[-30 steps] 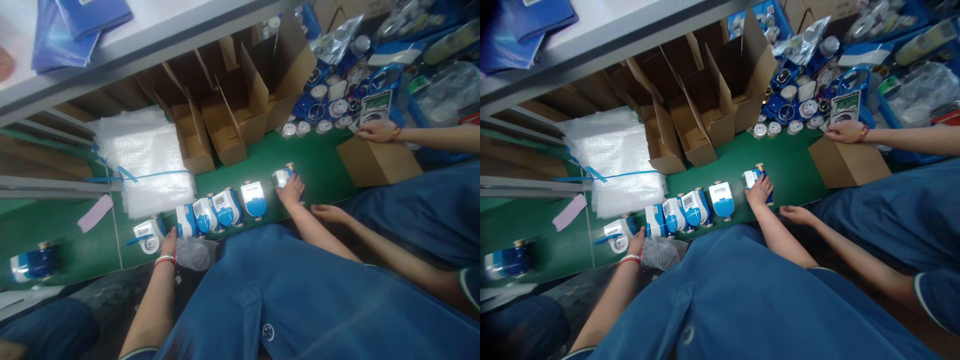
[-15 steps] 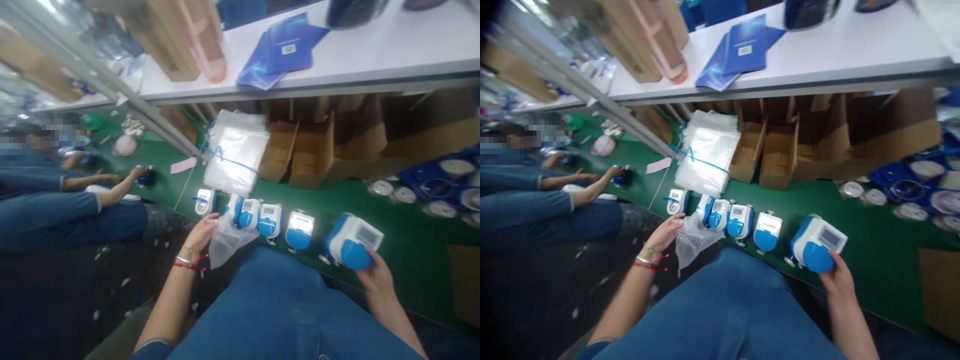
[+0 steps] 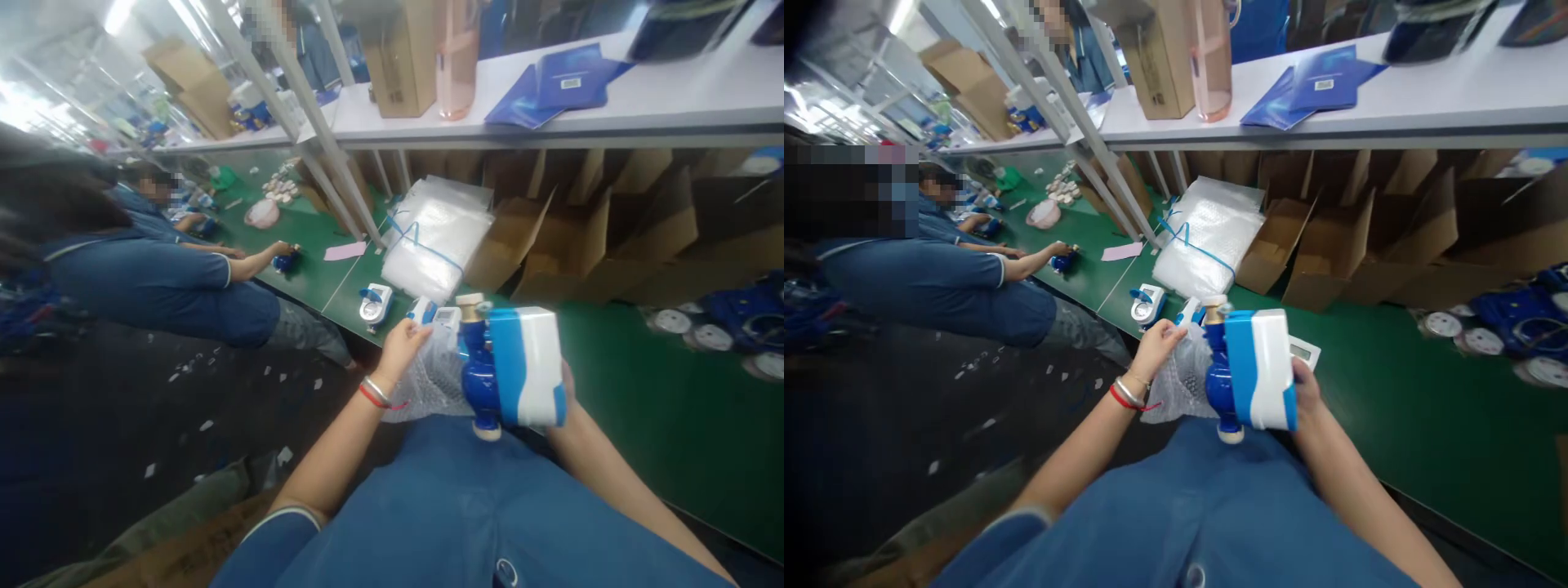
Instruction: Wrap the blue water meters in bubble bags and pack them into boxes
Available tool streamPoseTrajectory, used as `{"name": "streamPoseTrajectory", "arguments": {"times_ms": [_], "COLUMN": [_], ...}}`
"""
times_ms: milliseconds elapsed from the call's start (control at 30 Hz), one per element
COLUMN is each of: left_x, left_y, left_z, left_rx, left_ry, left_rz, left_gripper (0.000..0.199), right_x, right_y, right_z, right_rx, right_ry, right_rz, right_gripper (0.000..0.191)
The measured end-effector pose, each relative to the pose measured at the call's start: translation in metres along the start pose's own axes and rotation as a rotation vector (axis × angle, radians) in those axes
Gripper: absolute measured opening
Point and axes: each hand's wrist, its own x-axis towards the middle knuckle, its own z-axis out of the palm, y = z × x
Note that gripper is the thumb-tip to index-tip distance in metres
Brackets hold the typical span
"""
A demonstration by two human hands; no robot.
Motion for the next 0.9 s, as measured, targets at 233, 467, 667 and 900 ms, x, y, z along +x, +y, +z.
{"name": "streamPoseTrajectory", "arguments": {"times_ms": [233, 467, 667, 900], "left_x": [-0.074, -0.134, -0.129, -0.152], "left_y": [-0.071, -0.081, -0.071, -0.032], "left_z": [-0.071, -0.111, -0.133, -0.127], "left_rx": [-0.511, -0.015, -0.058, 0.011], "left_ry": [-0.188, 0.045, 0.073, -0.34], "left_rz": [-0.259, 0.239, 0.256, 0.577], "left_gripper": [0.03, 0.017, 0.028, 0.036], "right_x": [-0.062, -0.103, -0.136, -0.152], "right_y": [0.006, 0.055, 0.052, 0.062], "right_z": [0.136, 0.209, 0.235, 0.232], "right_rx": [0.033, -0.409, -0.552, -0.531], "right_ry": [-0.548, -0.286, -0.199, -0.042], "right_rz": [-0.108, -0.249, -0.405, -0.405], "right_gripper": [0.07, 0.083, 0.089, 0.086]}}
